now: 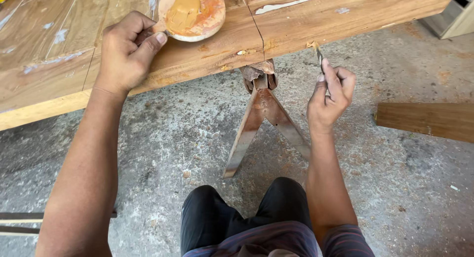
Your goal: The person holds a bowl of wood filler in one hand and uses a small spatula to press filler into holes and gaps on wooden furniture panels, moving along the panels to fill each visible hole and scraping excess filler off.
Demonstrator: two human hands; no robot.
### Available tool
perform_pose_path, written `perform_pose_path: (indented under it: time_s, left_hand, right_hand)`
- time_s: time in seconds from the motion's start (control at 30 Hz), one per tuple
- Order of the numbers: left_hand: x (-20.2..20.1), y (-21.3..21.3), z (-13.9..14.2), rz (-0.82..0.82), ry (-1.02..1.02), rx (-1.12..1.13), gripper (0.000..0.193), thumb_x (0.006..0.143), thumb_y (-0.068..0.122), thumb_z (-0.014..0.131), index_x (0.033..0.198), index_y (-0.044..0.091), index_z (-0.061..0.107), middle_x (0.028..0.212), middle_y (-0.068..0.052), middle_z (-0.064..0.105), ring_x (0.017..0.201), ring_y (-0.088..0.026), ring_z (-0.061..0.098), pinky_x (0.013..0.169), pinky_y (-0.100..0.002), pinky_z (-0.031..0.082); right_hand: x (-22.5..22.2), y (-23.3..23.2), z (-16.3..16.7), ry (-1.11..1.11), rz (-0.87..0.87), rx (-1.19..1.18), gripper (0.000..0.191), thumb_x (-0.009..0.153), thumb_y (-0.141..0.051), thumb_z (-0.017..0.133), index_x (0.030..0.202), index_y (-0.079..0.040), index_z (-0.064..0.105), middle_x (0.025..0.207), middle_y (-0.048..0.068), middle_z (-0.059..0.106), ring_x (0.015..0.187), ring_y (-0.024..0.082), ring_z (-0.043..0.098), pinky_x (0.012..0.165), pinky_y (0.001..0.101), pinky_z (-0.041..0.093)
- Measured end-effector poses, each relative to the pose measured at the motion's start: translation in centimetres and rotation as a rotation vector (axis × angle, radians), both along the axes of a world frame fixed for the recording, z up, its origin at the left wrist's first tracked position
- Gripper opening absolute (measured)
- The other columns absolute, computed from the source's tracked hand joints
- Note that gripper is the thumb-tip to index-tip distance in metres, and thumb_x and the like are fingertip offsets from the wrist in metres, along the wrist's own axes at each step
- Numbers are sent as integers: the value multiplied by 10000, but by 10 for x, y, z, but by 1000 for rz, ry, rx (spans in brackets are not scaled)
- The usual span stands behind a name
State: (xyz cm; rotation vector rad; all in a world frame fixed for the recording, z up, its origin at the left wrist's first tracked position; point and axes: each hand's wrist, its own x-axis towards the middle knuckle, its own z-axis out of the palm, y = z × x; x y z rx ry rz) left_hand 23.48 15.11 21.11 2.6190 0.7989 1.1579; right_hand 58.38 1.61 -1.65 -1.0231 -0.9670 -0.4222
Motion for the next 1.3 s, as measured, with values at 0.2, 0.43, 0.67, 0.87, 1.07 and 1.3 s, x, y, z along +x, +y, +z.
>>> perform_pose_path:
  time_s: [0.2, 0.43, 0.67, 0.87, 1.07, 1.3]
  left_hand:
    - [-2, 4, -2, 28, -6, 45, 132, 1028, 75, 765, 1041, 1, 656, 814, -20, 597, 730, -98, 516, 686, -269, 440]
    - [-6, 4, -1, 22, 16, 86, 123, 1000, 68, 755, 993, -2, 654, 804, -29, 603, 719, -114, 532, 682, -283, 445]
    - [-9, 6, 0, 8, 38, 178, 116, 983, 60, 742, 972, -3, 646, 745, -37, 573, 665, -145, 537, 647, -306, 436]
    - [-12, 8, -2, -20, 20, 147, 172, 1017, 87, 761, 947, 0, 631, 712, -45, 542, 633, -151, 520, 621, -314, 413]
    - [-14, 7, -4, -11, 13, 156, 140, 988, 61, 750, 930, 8, 635, 708, -39, 539, 633, -148, 509, 622, -311, 404]
    - [-13, 6, -5, -28, 8, 149, 149, 993, 72, 756, 946, 8, 630, 720, -40, 559, 636, -144, 521, 617, -311, 418]
  right_hand:
    - [-4, 4, 0, -106, 42, -36, 386, 1002, 127, 602, 1335, -33, 713, 1115, 66, 503, 995, 170, 544, 802, 277, 515]
    - [-14, -1, 7, -40, 126, -44, 381, 1024, 134, 596, 1344, -41, 706, 1119, 79, 553, 939, 137, 557, 754, 232, 500]
    - [-31, 2, 11, -57, 169, -31, 406, 995, 152, 568, 1290, -78, 725, 1105, 87, 582, 947, 137, 566, 738, 233, 536]
    - [-41, -1, 9, -101, 38, -41, 396, 1033, 134, 631, 1378, -48, 700, 1124, 60, 481, 911, 126, 516, 718, 255, 472]
    - [-34, -1, 12, -92, 117, -27, 371, 980, 149, 636, 1281, -48, 731, 1078, 72, 499, 875, 133, 498, 643, 255, 426]
    - [-53, -9, 13, -5, 115, -101, 442, 997, 148, 574, 1361, -60, 715, 1125, 57, 555, 946, 132, 552, 789, 256, 486]
